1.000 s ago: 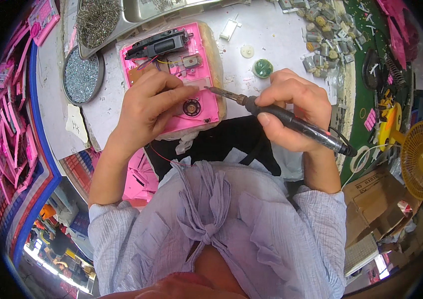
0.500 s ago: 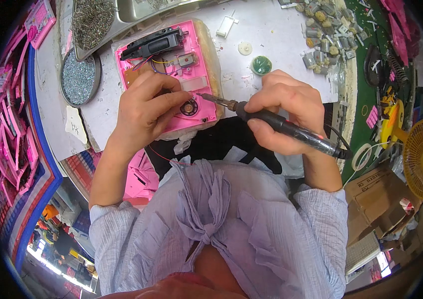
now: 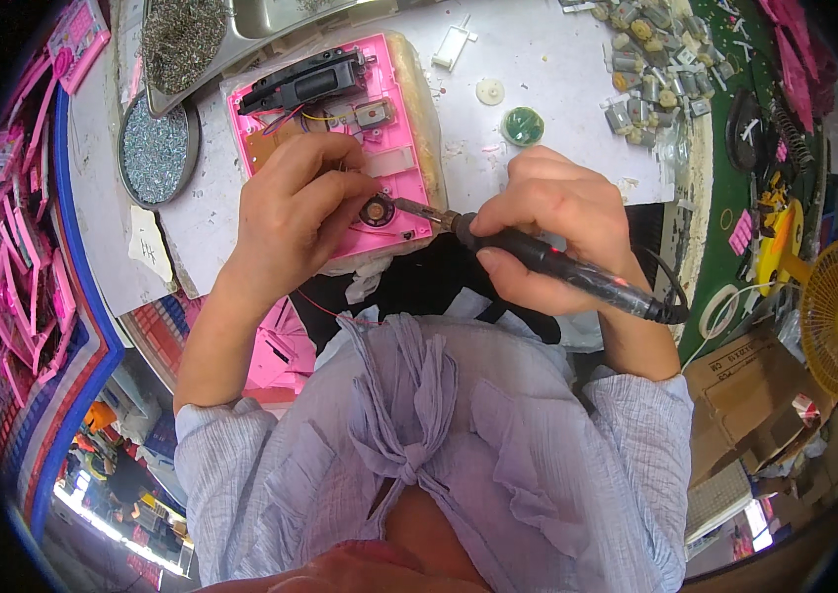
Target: Assembling components into a pink plastic housing, including using an electric screwdriver and a soldering iron.
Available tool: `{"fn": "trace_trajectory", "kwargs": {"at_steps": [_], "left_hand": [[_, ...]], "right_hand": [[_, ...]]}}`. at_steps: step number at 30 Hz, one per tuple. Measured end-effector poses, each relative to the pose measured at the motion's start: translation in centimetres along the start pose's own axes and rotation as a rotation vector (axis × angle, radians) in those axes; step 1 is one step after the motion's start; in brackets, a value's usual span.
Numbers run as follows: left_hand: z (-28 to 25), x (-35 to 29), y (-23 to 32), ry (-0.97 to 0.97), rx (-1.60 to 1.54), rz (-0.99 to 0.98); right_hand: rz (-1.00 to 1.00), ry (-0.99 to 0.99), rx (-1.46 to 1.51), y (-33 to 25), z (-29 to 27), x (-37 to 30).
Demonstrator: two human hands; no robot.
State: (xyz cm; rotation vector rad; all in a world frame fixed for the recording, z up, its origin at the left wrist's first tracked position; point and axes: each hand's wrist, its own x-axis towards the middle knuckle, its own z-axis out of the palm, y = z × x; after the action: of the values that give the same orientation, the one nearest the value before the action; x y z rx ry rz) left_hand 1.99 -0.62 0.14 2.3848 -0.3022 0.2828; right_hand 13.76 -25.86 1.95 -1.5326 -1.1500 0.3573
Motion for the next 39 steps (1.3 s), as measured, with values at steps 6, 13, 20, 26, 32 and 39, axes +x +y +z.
{"fn": "trace_trajectory", "kwargs": {"at_steps": [6,13,20,26,32,39], "left_hand": [[0.1,0.0,-0.2,0.002,-0.018,0.014],[0.3,0.1,-0.4,0.022,-0.025,0.029],[0.1,0.0,-0.2,-0.008,-0.048,-0.004],[0.4,0.2,-0.4,0.029,-0.042,0.029],[0.4,0.1,-0.4,0.028,-0.036,0.024],[0.2,0.1,0.0,0.003,-0.051,0.000]], "right_hand": [[0.013,-0.009,-0.013,0.1,0.3,0.0],[0.021,-0.023,-0.033,0.0,0.1,0.1],[0.015,-0.017,-0.032,0.1,0.4,0.3],[0.035,-0.014,-0.054,0.0,0.4,0.3],[0.149,-0.025,-0.037,-0.1,0.3,0.0],[0.152,0.073,0.022,-0.4,-0.4,-0.6]]}}
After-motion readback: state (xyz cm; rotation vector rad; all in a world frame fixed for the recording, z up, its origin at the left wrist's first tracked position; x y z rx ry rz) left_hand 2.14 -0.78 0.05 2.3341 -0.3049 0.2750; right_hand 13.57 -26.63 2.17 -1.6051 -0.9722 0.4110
